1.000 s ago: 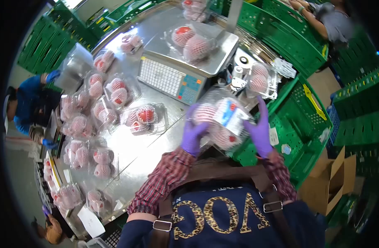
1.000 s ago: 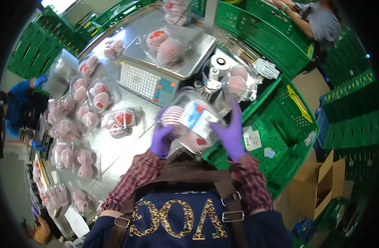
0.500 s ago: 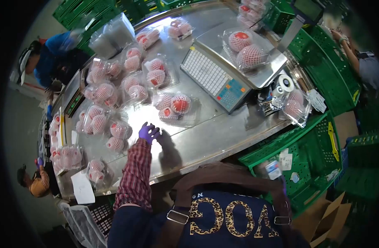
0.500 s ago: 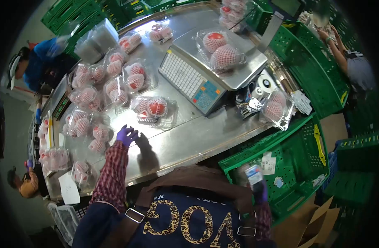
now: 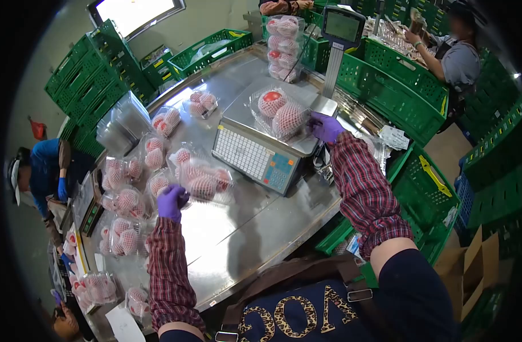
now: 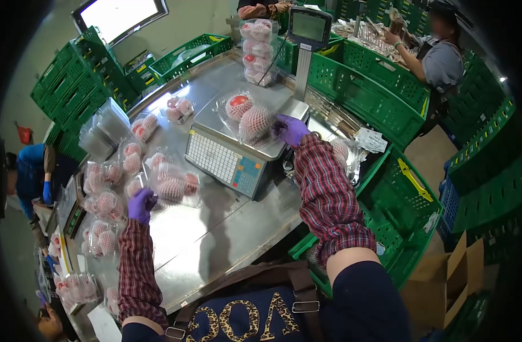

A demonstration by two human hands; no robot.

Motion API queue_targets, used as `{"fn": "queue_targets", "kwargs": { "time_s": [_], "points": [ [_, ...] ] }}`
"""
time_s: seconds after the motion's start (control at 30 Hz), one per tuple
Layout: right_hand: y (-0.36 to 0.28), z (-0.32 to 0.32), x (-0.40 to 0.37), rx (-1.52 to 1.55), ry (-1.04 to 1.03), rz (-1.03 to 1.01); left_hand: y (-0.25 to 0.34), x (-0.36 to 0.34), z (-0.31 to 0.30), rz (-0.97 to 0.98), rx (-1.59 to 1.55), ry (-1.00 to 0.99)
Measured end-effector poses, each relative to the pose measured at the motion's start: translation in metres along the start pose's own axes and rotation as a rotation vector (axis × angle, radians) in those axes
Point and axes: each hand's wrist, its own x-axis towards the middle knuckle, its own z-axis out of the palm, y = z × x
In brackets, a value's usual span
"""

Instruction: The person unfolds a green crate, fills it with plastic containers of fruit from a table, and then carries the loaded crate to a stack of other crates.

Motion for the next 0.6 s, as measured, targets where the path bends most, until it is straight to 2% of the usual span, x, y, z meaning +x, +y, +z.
{"fn": "queue_targets", "kwargs": {
  "time_s": [0.03, 0.07, 0.1, 0.17, 0.23, 0.3, 0.37, 0.43, 0.47, 0.53, 0.57, 0.6],
  "points": [
    [0.005, -0.006, -0.005, -0.085, -0.026, -0.073, 0.016, -0.004, 0.024, 0.002, -0.037, 0.031],
    [0.009, -0.012, -0.013, -0.170, -0.051, -0.145, 0.031, -0.004, 0.043, 0.116, 0.065, -0.012],
    [0.010, -0.014, -0.027, -0.029, -0.024, -0.071, 0.041, 0.000, 0.062, 0.230, 0.168, -0.055],
    [0.006, -0.014, -0.070, 0.253, 0.032, 0.078, 0.048, 0.021, 0.111, 0.623, 0.335, -0.022],
    [0.013, -0.024, -0.110, 0.398, 0.057, 0.049, 0.064, 0.019, 0.170, 0.857, 0.597, -0.096],
    [0.032, -0.048, -0.148, -0.002, 0.014, -0.208, 0.045, 0.036, 0.223, 1.290, 0.686, -0.168],
    [0.015, -0.031, -0.196, 0.370, 0.088, -0.185, 0.029, 0.032, 0.259, 1.410, 0.995, -0.266],
    [0.004, -0.014, -0.244, 0.246, 0.202, -0.199, -0.007, 0.034, 0.280, 1.489, 1.139, -0.330],
    [0.003, -0.015, -0.261, 0.220, 0.190, -0.183, -0.019, 0.032, 0.276, 1.274, 1.158, -0.433],
    [0.008, -0.012, -0.287, 0.213, 0.173, -0.168, -0.017, -0.002, 0.269, 1.233, 0.833, -0.378],
    [0.004, 0.014, -0.301, 0.225, 0.217, -0.152, -0.017, -0.022, 0.263, 1.200, 0.675, -0.348],
    [0.007, 0.028, -0.311, 0.189, 0.225, -0.124, -0.025, -0.044, 0.254, 0.645, 0.392, -0.582]
  ]
}}
